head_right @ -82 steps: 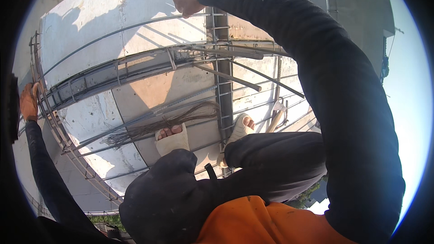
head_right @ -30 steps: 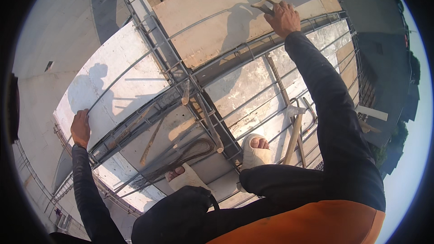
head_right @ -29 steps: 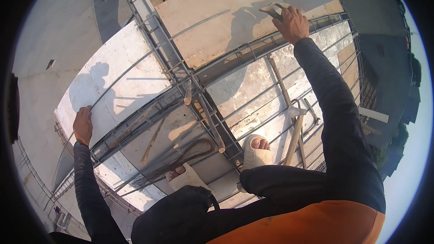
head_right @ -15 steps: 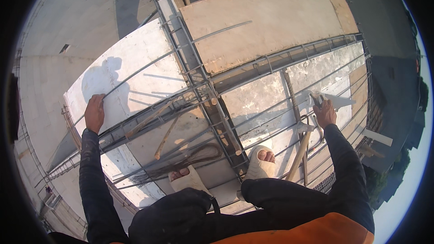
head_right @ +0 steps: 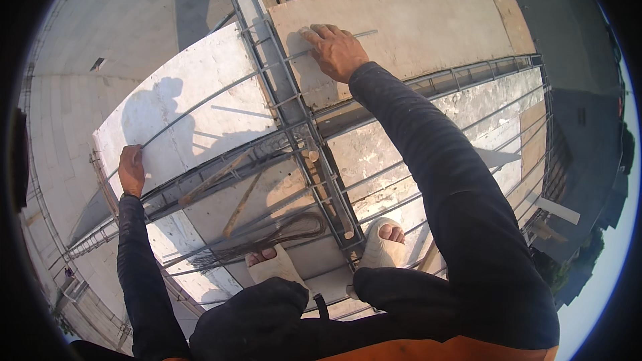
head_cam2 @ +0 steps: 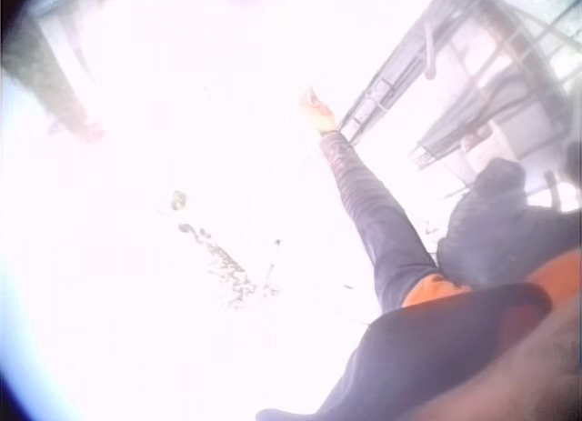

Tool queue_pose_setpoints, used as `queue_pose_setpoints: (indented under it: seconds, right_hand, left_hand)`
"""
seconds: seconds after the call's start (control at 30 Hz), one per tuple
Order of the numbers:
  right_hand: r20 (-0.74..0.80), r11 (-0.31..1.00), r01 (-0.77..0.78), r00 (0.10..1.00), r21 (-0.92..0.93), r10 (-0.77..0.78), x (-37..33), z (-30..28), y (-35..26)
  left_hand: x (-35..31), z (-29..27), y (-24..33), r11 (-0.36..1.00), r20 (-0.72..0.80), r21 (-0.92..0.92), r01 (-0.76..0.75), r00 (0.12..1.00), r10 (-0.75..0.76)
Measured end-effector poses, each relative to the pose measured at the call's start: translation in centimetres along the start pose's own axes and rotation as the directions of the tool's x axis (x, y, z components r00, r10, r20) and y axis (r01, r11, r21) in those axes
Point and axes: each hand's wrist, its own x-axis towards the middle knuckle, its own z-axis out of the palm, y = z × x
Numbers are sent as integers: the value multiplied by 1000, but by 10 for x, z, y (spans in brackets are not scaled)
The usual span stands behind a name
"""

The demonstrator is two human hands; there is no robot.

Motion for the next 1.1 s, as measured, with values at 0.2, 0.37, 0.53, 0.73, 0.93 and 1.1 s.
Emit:
queue_pose_setpoints:
  seconds: [0.2, 0.37, 0.53, 0.73, 0.93, 1.1]
  right_hand:
    - [326, 999, 15, 945, 33, -25, 0, -2, -4]
    - [368, 967, 174, 925, -188, -95, -52, -24, 100]
    - [363, 847, -227, 827, -481, 429, -95, -58, 173]
    - [343, 999, 11, 939, -38, 2, -74, -30, 53]
    - [396, 992, 16, 918, -126, 36, -61, -36, 87]
    - [398, 956, -75, 898, -283, 188, -87, -54, 170]
  left_hand:
    - [-14, -9, 25, 1000, 5, -3, 29, 1000, -29]
    - [15, 16, 116, 991, 54, -75, -109, 992, 114]
    - [-8, 8, 69, 999, 46, 33, 17, 999, -19]
    - [-25, -31, 14, 991, 69, 131, 16, 997, -25]
    - [-17, 2, 53, 997, 98, 72, -40, 995, 33]
    - [-21, -12, 38, 998, 106, 49, -41, 994, 36]
